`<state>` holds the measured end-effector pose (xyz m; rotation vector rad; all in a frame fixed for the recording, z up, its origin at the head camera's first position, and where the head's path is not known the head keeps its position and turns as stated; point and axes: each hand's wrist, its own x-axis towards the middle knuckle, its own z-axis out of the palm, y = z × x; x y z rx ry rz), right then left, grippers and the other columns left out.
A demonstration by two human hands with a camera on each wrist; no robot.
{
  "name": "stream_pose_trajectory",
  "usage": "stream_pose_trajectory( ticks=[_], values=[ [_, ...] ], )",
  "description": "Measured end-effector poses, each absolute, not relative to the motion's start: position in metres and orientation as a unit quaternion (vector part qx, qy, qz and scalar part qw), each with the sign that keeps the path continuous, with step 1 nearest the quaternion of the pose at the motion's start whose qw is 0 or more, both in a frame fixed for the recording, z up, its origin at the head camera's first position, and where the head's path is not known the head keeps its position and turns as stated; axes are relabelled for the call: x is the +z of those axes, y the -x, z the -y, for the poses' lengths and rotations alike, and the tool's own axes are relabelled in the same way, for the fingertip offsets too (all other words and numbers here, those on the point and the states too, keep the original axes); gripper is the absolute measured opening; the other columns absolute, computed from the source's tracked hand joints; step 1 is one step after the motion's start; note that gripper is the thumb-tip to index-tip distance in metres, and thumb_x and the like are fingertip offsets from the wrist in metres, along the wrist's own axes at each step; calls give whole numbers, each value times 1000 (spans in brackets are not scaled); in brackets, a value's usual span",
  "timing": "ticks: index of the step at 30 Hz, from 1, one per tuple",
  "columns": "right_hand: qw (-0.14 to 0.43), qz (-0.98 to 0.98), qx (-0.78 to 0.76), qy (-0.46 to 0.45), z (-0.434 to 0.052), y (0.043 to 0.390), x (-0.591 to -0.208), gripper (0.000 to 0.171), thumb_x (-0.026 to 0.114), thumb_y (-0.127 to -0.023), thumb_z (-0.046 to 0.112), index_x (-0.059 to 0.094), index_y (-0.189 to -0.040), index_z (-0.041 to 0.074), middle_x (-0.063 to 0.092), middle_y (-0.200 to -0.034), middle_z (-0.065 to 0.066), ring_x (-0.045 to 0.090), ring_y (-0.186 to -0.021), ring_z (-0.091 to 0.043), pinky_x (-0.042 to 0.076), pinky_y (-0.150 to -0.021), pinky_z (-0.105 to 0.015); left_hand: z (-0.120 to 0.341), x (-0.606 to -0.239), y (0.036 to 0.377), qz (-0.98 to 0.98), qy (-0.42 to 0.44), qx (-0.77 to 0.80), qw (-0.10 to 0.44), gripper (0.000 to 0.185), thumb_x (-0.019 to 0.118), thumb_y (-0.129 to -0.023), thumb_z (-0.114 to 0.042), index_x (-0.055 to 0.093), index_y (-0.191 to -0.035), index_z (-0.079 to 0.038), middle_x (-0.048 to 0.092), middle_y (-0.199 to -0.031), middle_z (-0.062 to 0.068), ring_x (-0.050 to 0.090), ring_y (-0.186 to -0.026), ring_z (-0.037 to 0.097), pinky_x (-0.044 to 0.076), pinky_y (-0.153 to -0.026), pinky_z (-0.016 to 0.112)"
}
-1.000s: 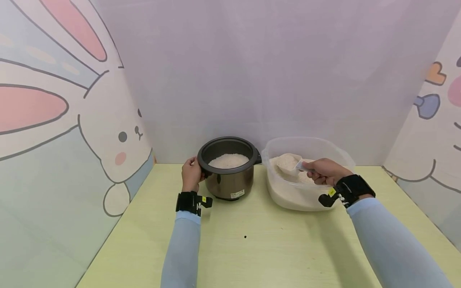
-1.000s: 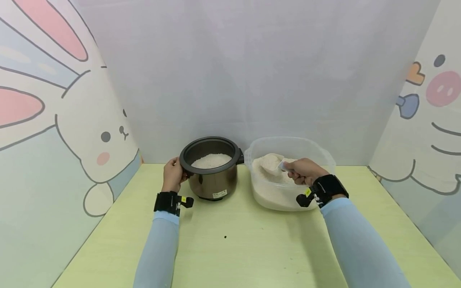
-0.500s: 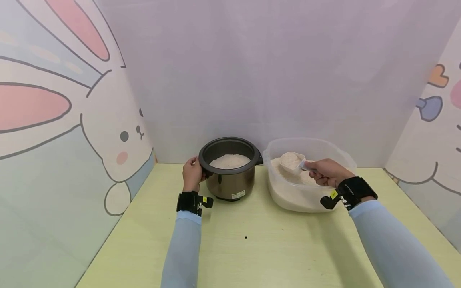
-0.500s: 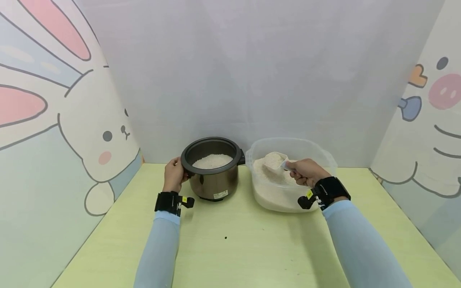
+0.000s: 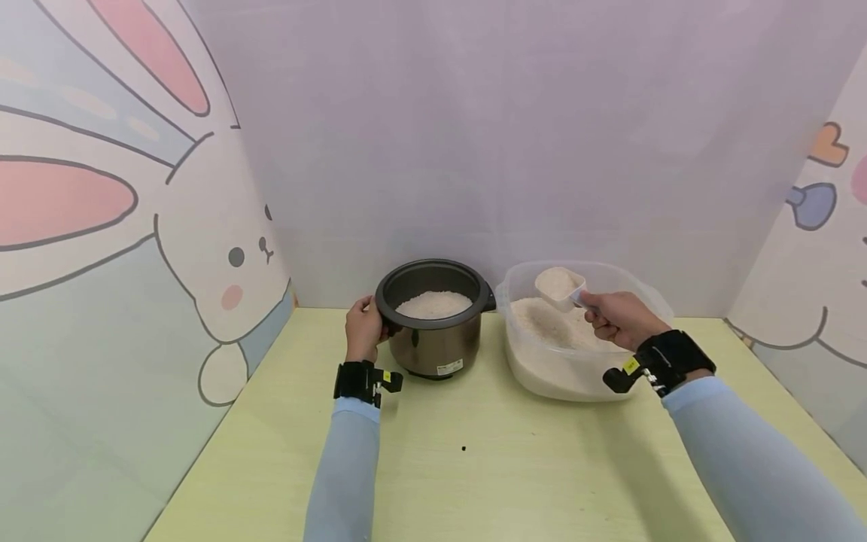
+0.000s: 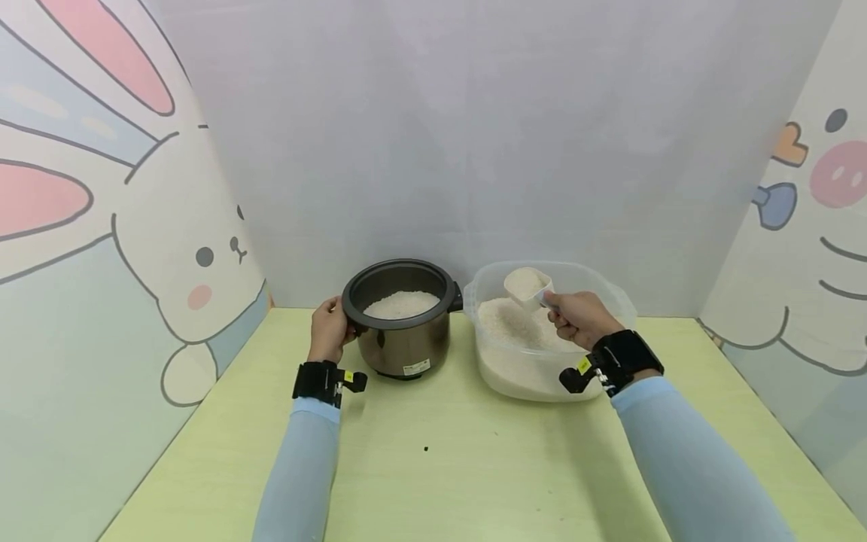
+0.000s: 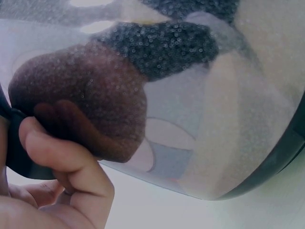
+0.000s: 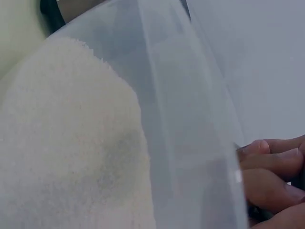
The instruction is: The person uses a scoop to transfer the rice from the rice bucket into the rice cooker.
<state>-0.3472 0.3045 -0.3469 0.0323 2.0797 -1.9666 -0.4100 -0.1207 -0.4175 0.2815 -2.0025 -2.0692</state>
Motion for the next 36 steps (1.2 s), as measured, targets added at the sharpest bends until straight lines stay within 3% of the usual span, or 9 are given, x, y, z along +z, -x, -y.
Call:
stream_pose_trajectory(
  ticks=[12, 18, 28, 31, 36],
  values=[
    [69, -651, -754, -58, -257, 339, -319, 35, 41, -112, 27, 36, -133, -1, 45, -79, 2, 32, -61, -7, 27, -53, -24, 122, -416, 410, 680, -91, -718, 120, 44, 55, -106, -35, 60, -137, -4, 56, -79, 3, 53, -51, 8, 50, -48, 21],
    [48, -663, -745, -54, -231, 340, -305, 31, 42, -111, 28, 41, -125, 1, 44, -78, 1, 31, -61, -7, 27, -52, -23, 122, -417, 410, 681, -91, -717, 120, 43, 56, -106, -36, 60, -136, -6, 56, -79, 3, 53, -51, 8, 50, -48, 21],
    [52, -709, -703, -13, -191, 345, -295, 43, 43, -112, 28, 43, -137, -6, 43, -79, 0, 27, -60, -7, 23, -53, -24, 121, -420, 411, 680, -92, -716, 124, 42, 55, -106, -36, 61, -135, -6, 57, -76, 2, 53, -49, 8, 48, -46, 21],
    [47, -718, -694, -7, -179, 345, -295, 37, 46, -111, 27, 51, -128, -6, 44, -76, -1, 27, -57, -7, 24, -51, -23, 121, -419, 410, 682, -91, -715, 124, 43, 55, -106, -36, 61, -136, -5, 57, -76, 2, 53, -49, 8, 48, -46, 21],
    [25, -737, -675, 9, -165, 344, -297, 29, 49, -110, 25, 58, -96, 1, 44, -70, -1, 25, -53, -9, 24, -51, -25, 120, -417, 408, 682, -91, -715, 124, 43, 56, -106, -36, 61, -136, -5, 57, -78, 3, 53, -49, 8, 49, -46, 21]
  ],
)
